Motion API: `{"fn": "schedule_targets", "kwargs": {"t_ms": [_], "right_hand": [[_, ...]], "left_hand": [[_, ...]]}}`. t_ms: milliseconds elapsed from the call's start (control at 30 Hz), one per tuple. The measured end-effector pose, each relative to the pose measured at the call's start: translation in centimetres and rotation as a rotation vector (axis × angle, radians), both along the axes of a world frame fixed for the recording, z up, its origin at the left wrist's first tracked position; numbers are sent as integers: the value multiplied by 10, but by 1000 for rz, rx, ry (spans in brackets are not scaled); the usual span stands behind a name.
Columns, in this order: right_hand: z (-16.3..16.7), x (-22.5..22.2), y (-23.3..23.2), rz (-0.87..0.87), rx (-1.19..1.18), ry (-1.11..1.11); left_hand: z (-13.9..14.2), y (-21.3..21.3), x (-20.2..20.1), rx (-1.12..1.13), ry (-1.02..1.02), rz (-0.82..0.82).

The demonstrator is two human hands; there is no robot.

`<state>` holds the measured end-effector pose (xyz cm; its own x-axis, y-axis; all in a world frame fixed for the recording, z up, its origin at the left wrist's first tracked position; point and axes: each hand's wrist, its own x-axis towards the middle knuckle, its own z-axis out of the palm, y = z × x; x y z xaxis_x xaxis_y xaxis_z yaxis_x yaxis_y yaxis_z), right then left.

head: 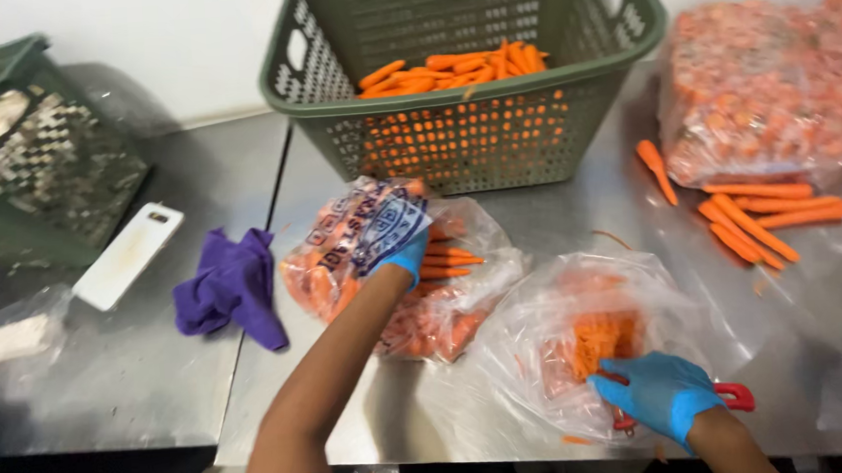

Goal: The person peels whole carrots using a red-handled vegetable peeler over a clear plastic bag to collect the peels. The peeled carrots are placed into a green basket. The person wears blue gloves and works at a stainless steel table with multiple bags of carrots nearby.

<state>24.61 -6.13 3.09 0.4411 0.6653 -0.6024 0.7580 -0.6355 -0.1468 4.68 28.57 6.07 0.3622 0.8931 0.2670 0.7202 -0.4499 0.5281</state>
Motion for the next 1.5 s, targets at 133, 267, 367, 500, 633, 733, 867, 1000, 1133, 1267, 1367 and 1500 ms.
{"fn": "schedule_targets", "kwargs": {"t_ms": [133,267,367,500,633,733,867,1000,1133,1267,1367,1500], "right_hand": [[-11,0,-23,6,87,-22],[-5,2,-25,-87,438,24],[7,3,-14,-100,409,43],[13,3,2,-65,388,18],[-2,8,4,-106,800,299],[-15,19,-1,-308,809,413],[-17,32,-11,-506,867,760],[-6,24,-18,-491,1060,515],[3,8,-23,-368,1020,64],[-2,5,-20,-263,883,75],[-12,8,-15,-189,554,-66],[-17,10,-9,-181,332,-188]], "left_hand": [[-40,-14,3,426,331,-240],[-56,-62,-5,298,369,-409],[-30,-96,-20,80,41,-424],[12,-116,-45,-423,-655,-405],[-1,-156,-56,-889,-845,-432],[-41,-212,-44,-1246,-1112,-576],[-62,-243,-29,-1274,-864,-624],[-50,-242,-20,-941,-603,-614],[-48,-241,-15,-718,-386,-615],[-59,-246,-15,-731,-274,-576],[-65,-246,-17,-412,-284,-528],[-61,-234,-14,-81,-217,-484]]}}
